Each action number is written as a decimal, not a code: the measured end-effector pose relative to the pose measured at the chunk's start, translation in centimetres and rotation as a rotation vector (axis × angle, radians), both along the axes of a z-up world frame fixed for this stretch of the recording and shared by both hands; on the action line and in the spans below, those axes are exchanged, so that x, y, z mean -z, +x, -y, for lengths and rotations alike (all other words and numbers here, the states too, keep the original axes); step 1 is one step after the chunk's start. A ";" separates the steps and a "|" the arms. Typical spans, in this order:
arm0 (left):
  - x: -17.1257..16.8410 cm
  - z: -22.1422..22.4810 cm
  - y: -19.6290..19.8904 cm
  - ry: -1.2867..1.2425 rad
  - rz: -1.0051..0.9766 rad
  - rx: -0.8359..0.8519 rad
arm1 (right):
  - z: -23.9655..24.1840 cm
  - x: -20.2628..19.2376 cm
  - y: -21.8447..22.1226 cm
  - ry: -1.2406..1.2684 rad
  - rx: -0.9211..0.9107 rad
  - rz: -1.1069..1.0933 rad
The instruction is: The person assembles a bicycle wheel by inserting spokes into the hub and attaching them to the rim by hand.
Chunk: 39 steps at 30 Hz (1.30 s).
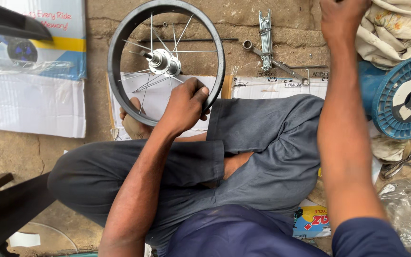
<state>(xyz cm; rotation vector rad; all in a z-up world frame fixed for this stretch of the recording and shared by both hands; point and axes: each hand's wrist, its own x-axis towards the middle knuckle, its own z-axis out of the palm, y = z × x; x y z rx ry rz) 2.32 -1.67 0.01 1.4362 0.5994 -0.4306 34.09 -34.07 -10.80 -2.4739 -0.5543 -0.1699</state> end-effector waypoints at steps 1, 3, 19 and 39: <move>-0.1 0.0 -0.1 0.013 0.000 0.004 | -0.9 -1.8 -2.4 0.141 0.025 -0.122; -0.1 0.2 -0.2 0.028 0.004 -0.008 | -3.4 -5.6 -8.4 0.499 0.049 -0.369; 2.9 -0.3 -1.4 -0.169 0.126 -0.015 | -11.9 -6.8 -28.6 0.399 -0.020 -0.734; 0.2 -0.8 -1.4 -0.026 0.067 0.016 | -18.1 2.3 -35.7 -0.243 -0.888 -0.110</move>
